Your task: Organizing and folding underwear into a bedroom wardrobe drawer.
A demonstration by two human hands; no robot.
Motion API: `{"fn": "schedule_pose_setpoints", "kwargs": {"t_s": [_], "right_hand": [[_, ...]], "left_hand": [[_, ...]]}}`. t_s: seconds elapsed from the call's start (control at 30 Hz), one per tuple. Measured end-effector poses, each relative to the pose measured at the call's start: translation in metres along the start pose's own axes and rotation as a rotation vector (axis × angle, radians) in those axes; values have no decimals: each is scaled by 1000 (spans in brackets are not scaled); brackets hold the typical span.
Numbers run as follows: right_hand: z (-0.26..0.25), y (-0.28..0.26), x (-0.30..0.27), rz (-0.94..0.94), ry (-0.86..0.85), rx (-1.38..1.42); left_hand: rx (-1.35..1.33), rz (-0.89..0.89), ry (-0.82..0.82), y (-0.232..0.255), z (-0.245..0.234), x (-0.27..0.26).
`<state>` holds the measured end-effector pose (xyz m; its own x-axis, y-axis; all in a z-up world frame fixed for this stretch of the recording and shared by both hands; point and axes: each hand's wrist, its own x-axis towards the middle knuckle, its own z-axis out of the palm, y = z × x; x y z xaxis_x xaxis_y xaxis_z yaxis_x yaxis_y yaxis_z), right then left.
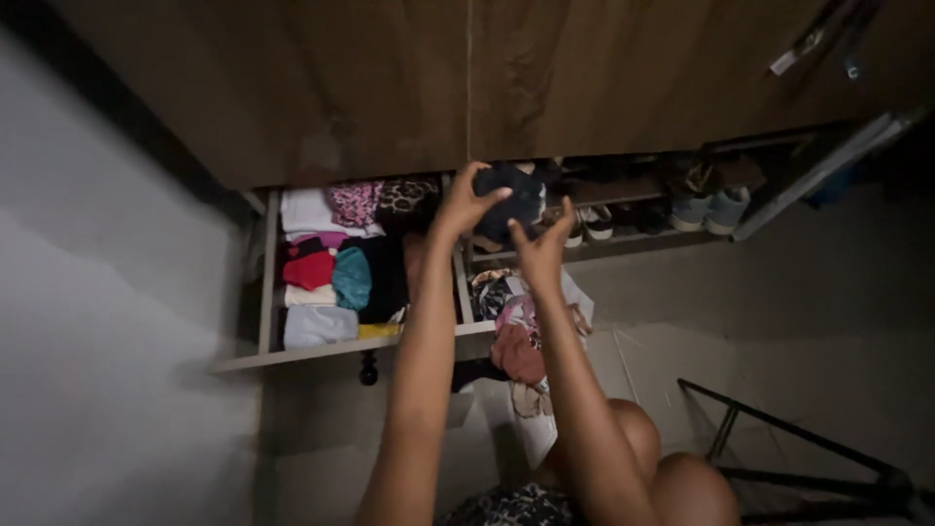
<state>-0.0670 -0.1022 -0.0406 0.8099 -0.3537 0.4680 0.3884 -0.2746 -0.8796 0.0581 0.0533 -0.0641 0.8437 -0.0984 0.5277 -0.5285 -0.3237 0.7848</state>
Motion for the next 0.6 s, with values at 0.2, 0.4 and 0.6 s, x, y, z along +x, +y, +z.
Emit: {"fn": "schedule_pose_setpoints", "kwargs": {"t_s": [0.2, 0.4, 0.6], "right_hand": [[71, -9, -83, -328, -299, -236], [64, -29, -92, 184, -471, -270], [58, -56, -93, 61, -460, -319]], "left_hand": [[167, -76, -45, -24, -94, -11], [178, -467, -227, -150, -163, -112], [-54, -873, -350, -77, -160, -122]]}}
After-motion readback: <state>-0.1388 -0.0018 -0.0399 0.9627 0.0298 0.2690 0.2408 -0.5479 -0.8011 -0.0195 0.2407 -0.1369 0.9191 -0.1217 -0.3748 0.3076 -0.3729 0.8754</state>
